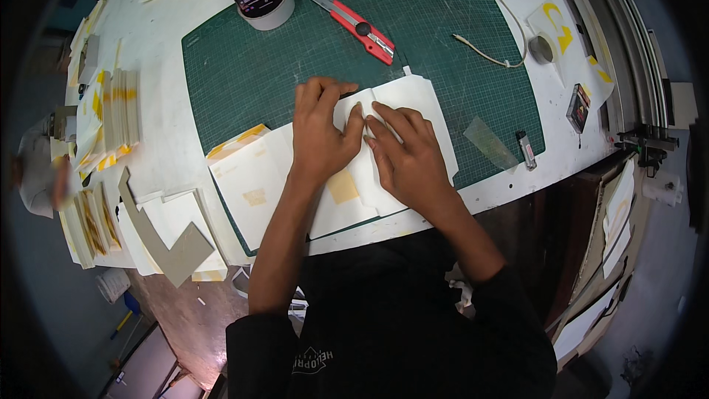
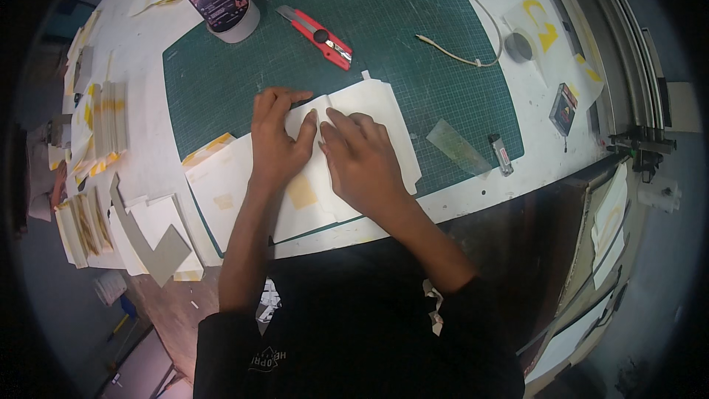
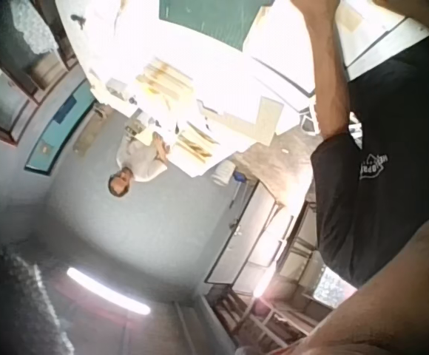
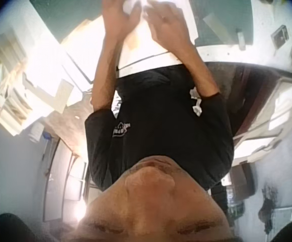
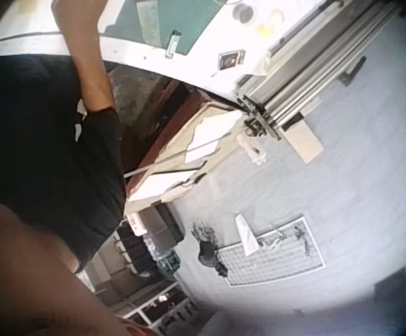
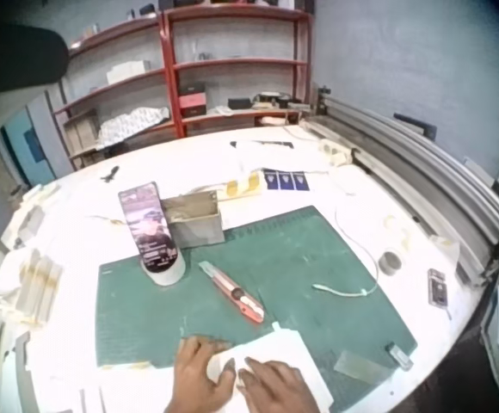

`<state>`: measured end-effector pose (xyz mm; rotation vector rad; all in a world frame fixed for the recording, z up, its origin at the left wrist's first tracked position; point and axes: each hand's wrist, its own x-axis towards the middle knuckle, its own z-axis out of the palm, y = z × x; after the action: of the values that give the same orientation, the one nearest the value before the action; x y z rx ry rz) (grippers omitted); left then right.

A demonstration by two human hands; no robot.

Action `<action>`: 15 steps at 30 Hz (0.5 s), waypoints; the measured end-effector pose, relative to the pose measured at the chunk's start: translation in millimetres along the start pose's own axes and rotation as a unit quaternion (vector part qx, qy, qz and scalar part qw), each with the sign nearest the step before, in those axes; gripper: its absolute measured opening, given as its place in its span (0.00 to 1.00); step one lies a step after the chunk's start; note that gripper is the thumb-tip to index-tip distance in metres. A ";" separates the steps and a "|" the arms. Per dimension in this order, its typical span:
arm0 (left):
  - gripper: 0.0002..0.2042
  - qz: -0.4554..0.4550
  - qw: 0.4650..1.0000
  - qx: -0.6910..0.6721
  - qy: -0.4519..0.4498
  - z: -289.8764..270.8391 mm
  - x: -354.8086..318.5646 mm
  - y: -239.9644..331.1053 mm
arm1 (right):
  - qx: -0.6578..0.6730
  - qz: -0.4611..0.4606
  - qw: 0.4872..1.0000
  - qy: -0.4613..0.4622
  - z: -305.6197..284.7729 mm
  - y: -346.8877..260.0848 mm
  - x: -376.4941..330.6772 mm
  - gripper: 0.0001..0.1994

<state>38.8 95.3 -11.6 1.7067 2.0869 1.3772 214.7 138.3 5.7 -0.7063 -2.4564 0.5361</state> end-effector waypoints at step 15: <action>0.15 -0.033 0.996 -0.008 -0.082 -6.1 4.5 2.7 | -0.061 -0.018 0.998 -0.027 3.5 -4.5 0.7 0.18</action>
<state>35.5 95.5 -4.3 1.6672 2.0187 1.1880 210.5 134.4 5.4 -0.7038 -2.5641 0.3986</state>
